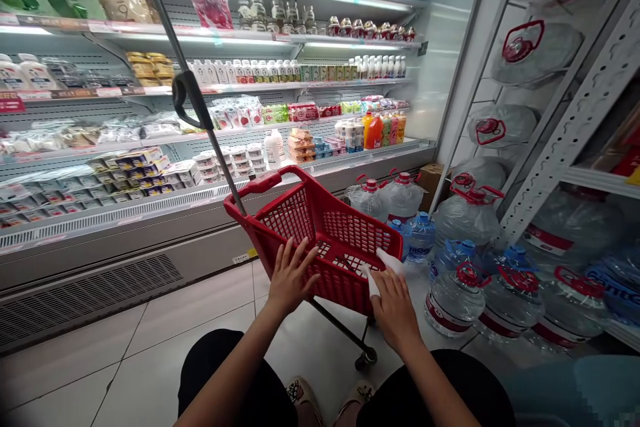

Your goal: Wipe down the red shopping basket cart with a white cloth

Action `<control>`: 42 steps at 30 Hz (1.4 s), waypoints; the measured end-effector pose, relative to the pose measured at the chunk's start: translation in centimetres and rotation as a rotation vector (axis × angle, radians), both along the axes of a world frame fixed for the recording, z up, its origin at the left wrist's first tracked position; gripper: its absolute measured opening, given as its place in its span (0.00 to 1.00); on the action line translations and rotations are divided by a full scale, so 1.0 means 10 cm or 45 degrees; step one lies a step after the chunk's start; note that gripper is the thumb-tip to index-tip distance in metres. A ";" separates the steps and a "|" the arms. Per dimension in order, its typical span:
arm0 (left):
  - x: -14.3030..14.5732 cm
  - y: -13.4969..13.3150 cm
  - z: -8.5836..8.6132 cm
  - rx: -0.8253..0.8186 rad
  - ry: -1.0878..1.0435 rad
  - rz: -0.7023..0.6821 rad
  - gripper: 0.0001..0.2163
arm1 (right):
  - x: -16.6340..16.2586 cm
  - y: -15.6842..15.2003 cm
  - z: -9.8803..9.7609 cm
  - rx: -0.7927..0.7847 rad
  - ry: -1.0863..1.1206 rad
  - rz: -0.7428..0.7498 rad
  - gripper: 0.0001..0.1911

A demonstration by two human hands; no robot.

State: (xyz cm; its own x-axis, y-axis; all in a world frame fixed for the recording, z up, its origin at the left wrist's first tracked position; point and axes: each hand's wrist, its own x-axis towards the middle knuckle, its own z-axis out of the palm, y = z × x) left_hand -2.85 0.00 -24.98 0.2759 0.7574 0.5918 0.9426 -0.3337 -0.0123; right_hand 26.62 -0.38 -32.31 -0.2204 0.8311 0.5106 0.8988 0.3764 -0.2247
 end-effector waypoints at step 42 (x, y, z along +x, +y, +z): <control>0.27 -0.38 0.73 0.218 0.182 -0.066 0.25 | -0.87 0.19 0.70 0.227 0.108 0.416 0.30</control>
